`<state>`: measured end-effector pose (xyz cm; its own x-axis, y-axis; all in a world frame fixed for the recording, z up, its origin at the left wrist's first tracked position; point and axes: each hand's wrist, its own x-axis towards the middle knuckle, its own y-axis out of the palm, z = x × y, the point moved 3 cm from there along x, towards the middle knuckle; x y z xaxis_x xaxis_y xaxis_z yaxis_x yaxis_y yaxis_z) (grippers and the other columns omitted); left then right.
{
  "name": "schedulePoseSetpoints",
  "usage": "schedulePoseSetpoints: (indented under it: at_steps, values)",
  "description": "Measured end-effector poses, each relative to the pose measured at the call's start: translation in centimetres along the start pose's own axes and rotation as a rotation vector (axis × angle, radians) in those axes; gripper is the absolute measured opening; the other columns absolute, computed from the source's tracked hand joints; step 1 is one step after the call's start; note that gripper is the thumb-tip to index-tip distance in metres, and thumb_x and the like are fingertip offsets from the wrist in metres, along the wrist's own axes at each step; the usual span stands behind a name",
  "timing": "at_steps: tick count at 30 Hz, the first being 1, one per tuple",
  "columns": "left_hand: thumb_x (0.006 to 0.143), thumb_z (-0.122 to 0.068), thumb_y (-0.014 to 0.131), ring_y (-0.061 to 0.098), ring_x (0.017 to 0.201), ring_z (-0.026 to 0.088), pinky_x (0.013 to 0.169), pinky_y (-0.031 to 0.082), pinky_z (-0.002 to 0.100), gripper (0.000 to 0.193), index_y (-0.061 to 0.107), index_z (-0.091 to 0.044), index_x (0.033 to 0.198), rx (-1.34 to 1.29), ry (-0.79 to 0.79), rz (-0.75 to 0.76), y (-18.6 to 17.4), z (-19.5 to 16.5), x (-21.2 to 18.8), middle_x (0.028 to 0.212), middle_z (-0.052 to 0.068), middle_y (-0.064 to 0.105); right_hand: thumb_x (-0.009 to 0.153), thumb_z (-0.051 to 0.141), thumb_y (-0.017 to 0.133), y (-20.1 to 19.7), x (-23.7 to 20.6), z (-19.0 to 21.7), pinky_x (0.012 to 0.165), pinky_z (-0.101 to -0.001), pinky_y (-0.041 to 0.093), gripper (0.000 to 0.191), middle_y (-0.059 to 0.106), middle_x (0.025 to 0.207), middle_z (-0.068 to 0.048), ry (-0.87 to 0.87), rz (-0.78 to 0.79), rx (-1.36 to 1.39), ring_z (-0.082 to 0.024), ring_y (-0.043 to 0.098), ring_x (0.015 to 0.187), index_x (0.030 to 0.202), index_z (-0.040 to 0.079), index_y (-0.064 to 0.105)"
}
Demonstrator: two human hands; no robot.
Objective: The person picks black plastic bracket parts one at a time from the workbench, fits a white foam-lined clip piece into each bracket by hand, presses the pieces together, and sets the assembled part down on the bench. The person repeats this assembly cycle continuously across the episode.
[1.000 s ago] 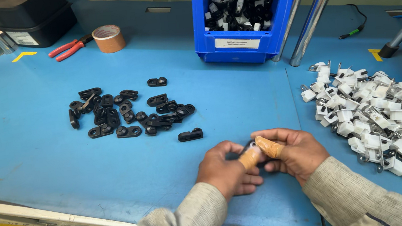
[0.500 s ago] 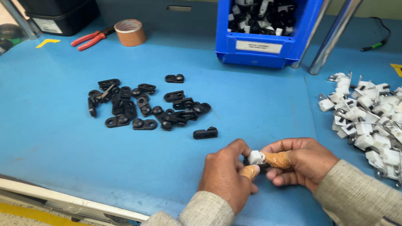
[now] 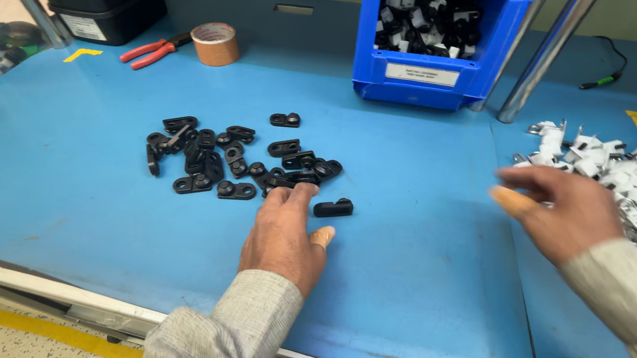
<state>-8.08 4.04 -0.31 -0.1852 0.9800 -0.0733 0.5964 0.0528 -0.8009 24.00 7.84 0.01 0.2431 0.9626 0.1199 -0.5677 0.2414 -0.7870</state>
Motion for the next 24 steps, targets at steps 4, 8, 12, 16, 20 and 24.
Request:
schedulePoseSetpoints:
  at_steps: [4, 8, 12, 16, 20, 24]
  values:
    - [0.083, -0.021, 0.080, 0.059, 0.117, 0.027, 0.094, 0.053, 0.044, 0.048, 0.066, -0.024, 0.128, 0.099, 0.140, -0.034, 0.6, -0.2, 1.2, 0.123, 0.005, 0.061, 0.089, 0.045, 0.075, -2.9, 0.6, -4.4, 0.089, -0.0380, 0.055, 0.052, 0.074, 0.098, -0.007, -0.324, -0.203, -0.718, -0.025, 0.068, 0.087, 0.135, 0.020, 0.072]
    - [0.089, -0.021, 0.075, 0.065, 0.110, 0.025, 0.092, 0.056, 0.042, 0.019, 0.075, -0.022, 0.108, 0.133, 0.171, -0.055, 1.0, -0.3, 2.4, 0.111, 0.004, 0.069, 0.075, 0.039, 0.079, -2.5, 2.5, -5.0, 0.081, -0.0382, 0.054, 0.038, 0.074, 0.103, -0.007, -0.650, -0.222, -0.694, -0.030, 0.064, 0.089, 0.109, 0.022, 0.080]
    - [0.088, -0.021, 0.075, 0.067, 0.101, 0.027, 0.086, 0.057, 0.044, 0.019, 0.074, -0.022, 0.107, 0.078, 0.179, -0.004, 1.3, -0.7, 2.0, 0.108, 0.004, 0.069, 0.081, 0.023, 0.079, -0.9, 3.1, -4.0, 0.083, -0.0373, 0.059, 0.025, 0.077, 0.101, -0.004, -0.575, -0.032, -0.450, -0.025, 0.072, 0.090, 0.105, 0.019, 0.081]
    - [0.088, -0.022, 0.075, 0.068, 0.100, 0.027, 0.086, 0.057, 0.044, 0.017, 0.075, -0.021, 0.106, 0.048, 0.172, 0.042, 1.7, -0.9, 0.4, 0.106, 0.004, 0.070, 0.090, 0.017, 0.071, -1.4, 1.4, -3.1, 0.081, -0.0336, 0.061, 0.029, 0.078, 0.106, -0.005, -0.485, -0.055, 0.099, -0.018, 0.075, 0.089, 0.119, 0.016, 0.076]
    - [0.090, -0.022, 0.072, 0.069, 0.100, 0.023, 0.087, 0.057, 0.041, 0.017, 0.075, -0.021, 0.108, 0.022, 0.111, 0.072, 1.6, -0.7, 0.0, 0.108, 0.002, 0.070, 0.097, 0.020, 0.069, -2.4, 2.1, -3.5, 0.074, -0.0386, 0.059, 0.027, 0.077, 0.103, -0.009, -0.001, -0.038, 0.235, -0.019, 0.072, 0.082, 0.124, 0.020, 0.074]
    - [0.088, -0.020, 0.075, 0.071, 0.093, 0.021, 0.082, 0.058, 0.039, 0.022, 0.074, -0.021, 0.110, -0.037, 0.063, 0.087, 1.7, -0.7, 0.0, 0.101, 0.003, 0.071, 0.079, 0.029, 0.080, -1.1, 1.7, -2.4, 0.071, -0.0390, 0.059, 0.041, 0.078, 0.097, -0.008, -0.339, 0.162, -0.133, -0.022, 0.072, 0.080, 0.119, 0.024, 0.076]
